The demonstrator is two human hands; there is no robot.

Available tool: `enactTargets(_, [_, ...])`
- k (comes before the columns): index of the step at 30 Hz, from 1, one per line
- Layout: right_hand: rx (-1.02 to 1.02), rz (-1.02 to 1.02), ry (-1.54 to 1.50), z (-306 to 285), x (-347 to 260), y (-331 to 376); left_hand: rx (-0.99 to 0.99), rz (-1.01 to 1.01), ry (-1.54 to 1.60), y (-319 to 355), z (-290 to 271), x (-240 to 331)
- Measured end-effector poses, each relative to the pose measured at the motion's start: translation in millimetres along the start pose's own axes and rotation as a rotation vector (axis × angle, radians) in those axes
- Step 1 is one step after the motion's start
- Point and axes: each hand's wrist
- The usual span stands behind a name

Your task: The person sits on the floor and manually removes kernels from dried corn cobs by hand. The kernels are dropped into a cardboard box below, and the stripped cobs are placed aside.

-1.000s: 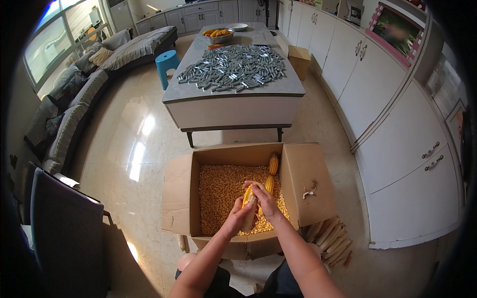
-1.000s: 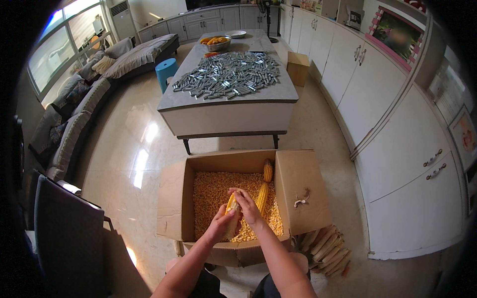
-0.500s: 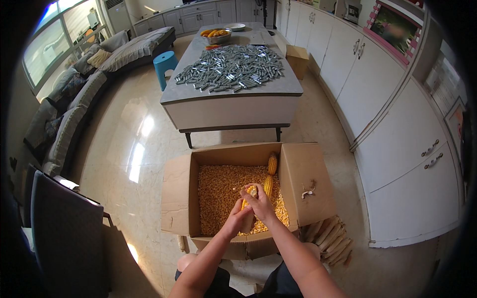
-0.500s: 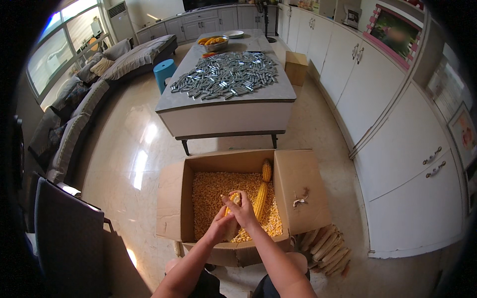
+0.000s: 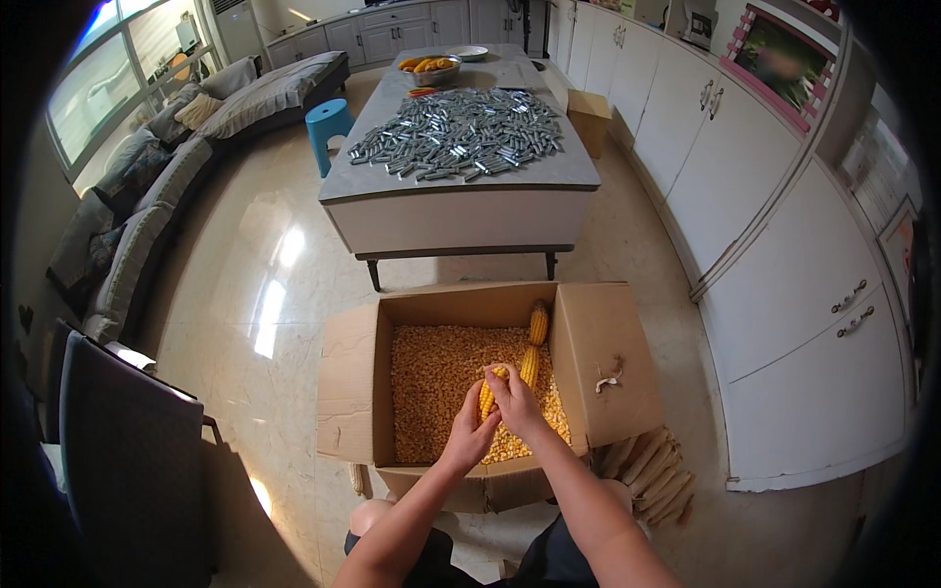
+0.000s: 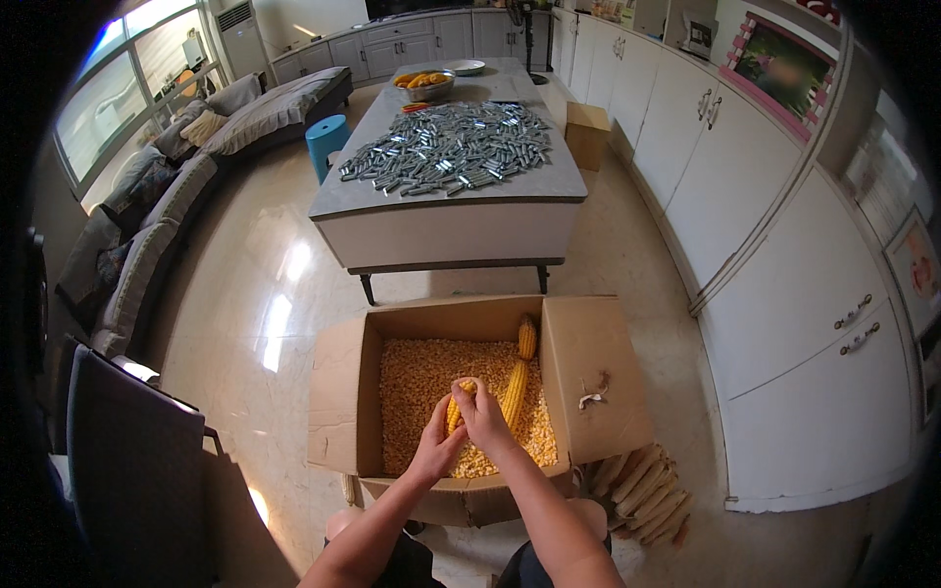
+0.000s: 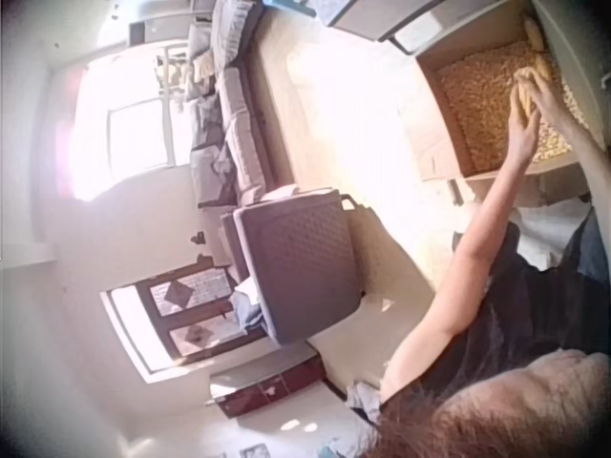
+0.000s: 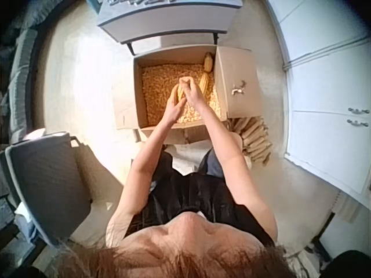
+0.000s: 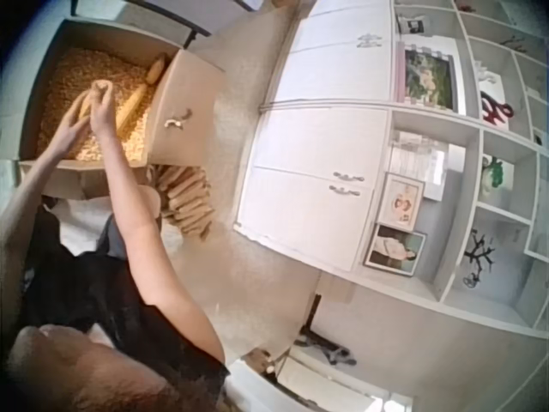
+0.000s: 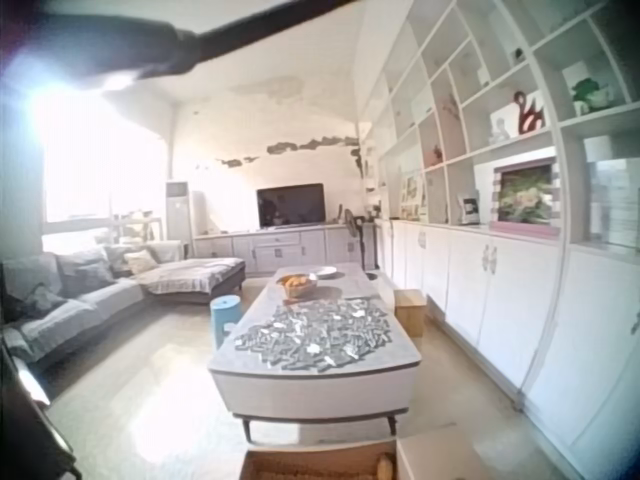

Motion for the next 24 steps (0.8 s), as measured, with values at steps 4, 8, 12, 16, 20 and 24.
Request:
enactTargets(4, [-0.046, -0.101, 0.017, -3, 8, -3, -0.053, -0.029, 0.314, -1, -1, -5])
enactTargets(8, [-0.112, -0.047, -0.016, -7, 7, -1, -0.065, -0.161, 0.511, 0, -8, -10])
enactTargets(12, [-0.086, -0.082, -0.054, -5, 7, 1, -0.038, -0.155, 0.467, 0, -8, -10])
enactTargets(16, [-0.032, -0.015, -0.271, -7, -6, 2, -0.067, 0.030, -0.094, -3, -4, 11])
enactTargets(20, [-0.003, 0.011, -0.175, -3, -1, -1, -0.025, 0.008, -0.063, -3, 0, 9])
enactTargets(24, [-0.139, 0.010, -0.251, -5, 10, -1, 0.027, 0.031, 0.086, -3, 0, 5])
Point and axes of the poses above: each hand's wrist, its own y-axis away from the middle knuckle, its own z-axis out of the palm, x = y × z, and after that the axes turned 7 degrees about -x, right-handed
